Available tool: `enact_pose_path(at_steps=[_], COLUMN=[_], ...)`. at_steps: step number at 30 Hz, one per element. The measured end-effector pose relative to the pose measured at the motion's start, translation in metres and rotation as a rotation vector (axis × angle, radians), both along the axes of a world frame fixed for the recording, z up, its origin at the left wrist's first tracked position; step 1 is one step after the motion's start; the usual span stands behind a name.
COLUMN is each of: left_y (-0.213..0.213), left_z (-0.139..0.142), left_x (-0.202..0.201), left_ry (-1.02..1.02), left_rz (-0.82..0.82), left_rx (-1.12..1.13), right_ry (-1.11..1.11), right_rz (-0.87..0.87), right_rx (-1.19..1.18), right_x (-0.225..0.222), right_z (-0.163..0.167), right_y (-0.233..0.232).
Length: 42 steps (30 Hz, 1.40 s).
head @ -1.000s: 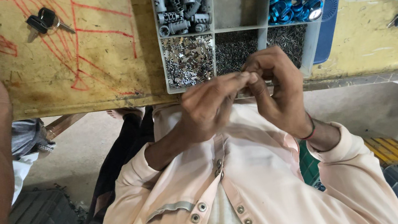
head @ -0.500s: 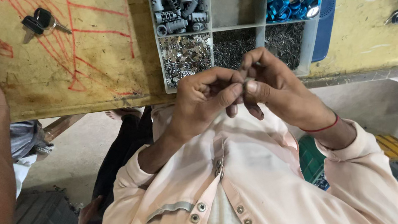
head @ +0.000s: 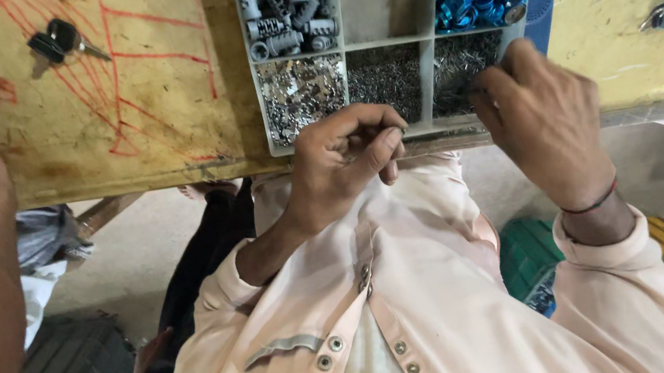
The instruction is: The person sits at a workbench assembling small lock components. They pick small metal pins, springs, and blue circular parts from a compartment tray, fit the parts together by hand, and set finished assemblies on the table.
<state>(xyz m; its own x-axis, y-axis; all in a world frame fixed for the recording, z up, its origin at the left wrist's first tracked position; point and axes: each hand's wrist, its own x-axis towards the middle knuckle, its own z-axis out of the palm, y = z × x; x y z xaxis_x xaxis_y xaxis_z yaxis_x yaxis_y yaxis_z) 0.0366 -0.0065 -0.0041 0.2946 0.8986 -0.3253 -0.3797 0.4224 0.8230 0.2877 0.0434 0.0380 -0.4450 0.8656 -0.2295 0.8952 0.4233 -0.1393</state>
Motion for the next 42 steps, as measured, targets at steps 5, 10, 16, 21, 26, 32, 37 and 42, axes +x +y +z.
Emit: enact_pose_path(at_steps=[5,10,16,21,26,32,37,42], left_y=[0.001,0.003,0.002,0.002,0.0,-0.002,-0.004,-0.005], left_z=[0.005,0.006,0.005,0.003,0.002,0.005,0.007,0.006], left_x=[0.0,0.001,0.005,0.0,0.001,0.01,0.015,0.01], left_ry=[0.094,0.126,0.043,0.045,0.051,0.386,-0.056,-0.138], left_rz=[-0.029,-0.002,0.019,0.013,-0.003,0.063,0.09,0.086], left_rx=[0.037,0.081,0.042,0.057,0.083,0.293,-0.047,-0.07], right_ry=[0.098,0.249,0.64,0.362,0.537,1.222,0.868,0.895], right_rz=[0.052,-0.041,-0.267,-0.195,-0.261,-0.658,-0.256,-0.29], right_rx=[0.016,-0.005,-0.116,0.02,-0.071,-0.549,-0.001,-0.11], right_x=[-0.005,-0.012,-0.031,-0.019,0.006,-0.028,-0.06,-0.047], right_z=[-0.001,0.007,0.017,-0.004,-0.013,0.001,-0.012,-0.017], right_y=[0.006,0.009,0.008,0.0,-0.003,-0.013,-0.041,-0.046])
